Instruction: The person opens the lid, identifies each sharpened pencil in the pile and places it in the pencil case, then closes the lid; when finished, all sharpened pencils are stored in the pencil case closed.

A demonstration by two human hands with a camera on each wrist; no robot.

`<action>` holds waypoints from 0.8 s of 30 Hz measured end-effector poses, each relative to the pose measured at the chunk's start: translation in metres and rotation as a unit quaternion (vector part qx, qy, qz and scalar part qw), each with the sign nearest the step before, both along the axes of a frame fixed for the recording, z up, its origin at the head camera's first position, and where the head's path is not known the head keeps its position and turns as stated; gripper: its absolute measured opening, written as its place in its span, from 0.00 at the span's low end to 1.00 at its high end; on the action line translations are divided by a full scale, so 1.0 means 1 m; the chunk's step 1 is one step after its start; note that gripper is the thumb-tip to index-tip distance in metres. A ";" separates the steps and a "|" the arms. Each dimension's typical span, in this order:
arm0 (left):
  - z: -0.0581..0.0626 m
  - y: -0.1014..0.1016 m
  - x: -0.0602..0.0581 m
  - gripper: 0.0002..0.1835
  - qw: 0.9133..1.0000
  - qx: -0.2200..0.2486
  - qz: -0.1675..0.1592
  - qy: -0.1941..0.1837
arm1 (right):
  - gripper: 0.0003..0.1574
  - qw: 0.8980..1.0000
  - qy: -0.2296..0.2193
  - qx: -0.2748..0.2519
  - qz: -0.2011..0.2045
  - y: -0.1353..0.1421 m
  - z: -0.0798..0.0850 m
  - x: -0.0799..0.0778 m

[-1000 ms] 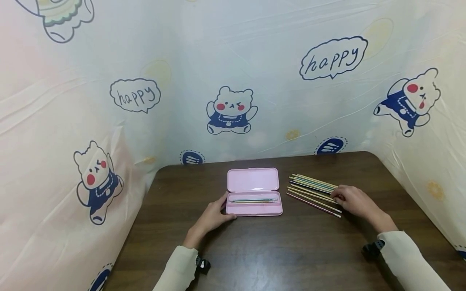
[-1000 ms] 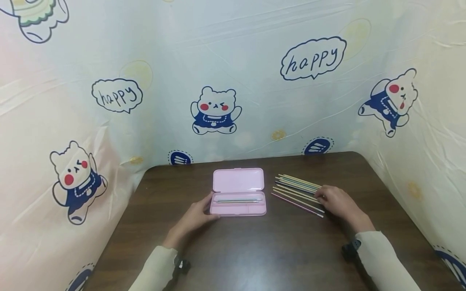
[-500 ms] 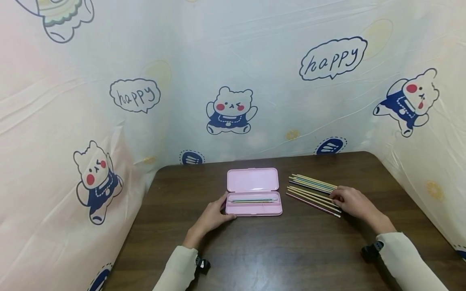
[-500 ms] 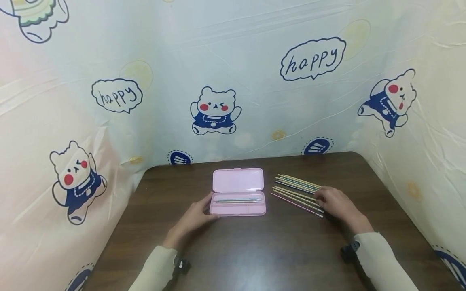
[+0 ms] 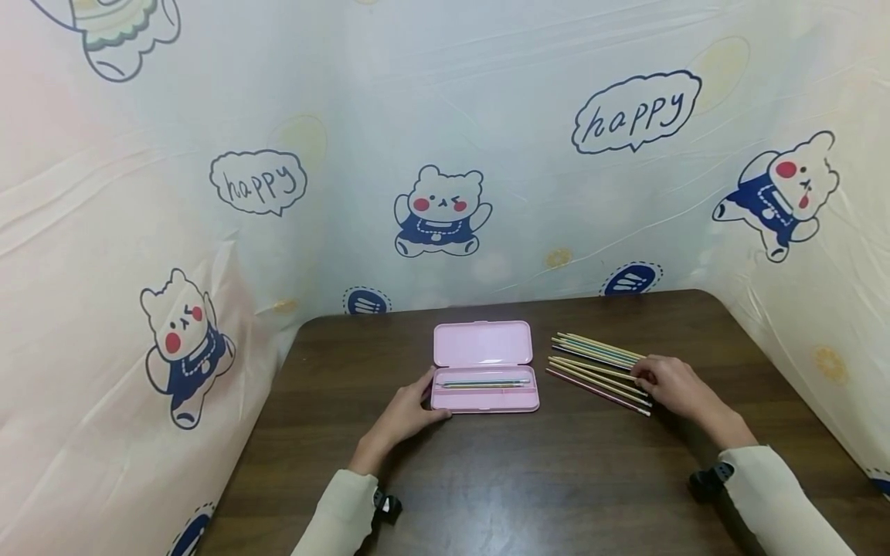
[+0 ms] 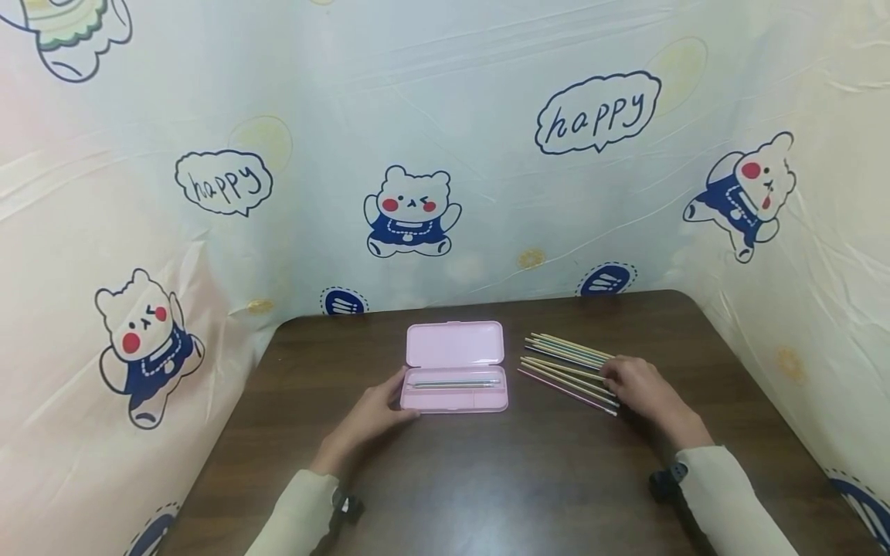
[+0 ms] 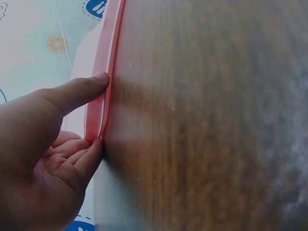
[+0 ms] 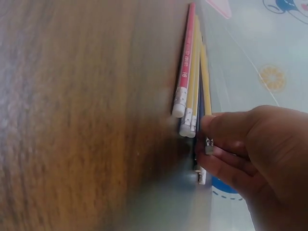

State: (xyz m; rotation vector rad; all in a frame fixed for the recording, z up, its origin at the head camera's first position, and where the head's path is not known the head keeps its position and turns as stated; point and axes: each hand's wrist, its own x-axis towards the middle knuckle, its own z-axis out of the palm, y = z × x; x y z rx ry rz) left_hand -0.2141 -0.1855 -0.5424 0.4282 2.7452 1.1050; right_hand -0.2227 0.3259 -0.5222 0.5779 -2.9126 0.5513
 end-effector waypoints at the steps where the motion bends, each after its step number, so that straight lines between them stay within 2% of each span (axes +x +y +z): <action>1: 0.000 0.000 0.000 0.53 1.000 0.001 0.000 0.000 | 0.05 1.000 0.005 -0.001 0.001 0.000 0.001 0.000; 10: -0.003 -0.002 -0.002 0.53 1.000 0.001 -0.002 0.003 | 0.08 0.998 0.052 -0.017 0.022 0.002 0.014 0.002; 18: -0.001 -0.002 -0.001 0.53 1.000 0.002 -0.002 0.001 | 0.11 0.992 0.107 -0.019 0.061 -0.006 0.029 0.000; 24: 0.000 -0.001 0.000 0.53 1.000 0.006 0.000 -0.002 | 0.11 0.992 0.102 -0.029 0.069 -0.023 0.049 0.000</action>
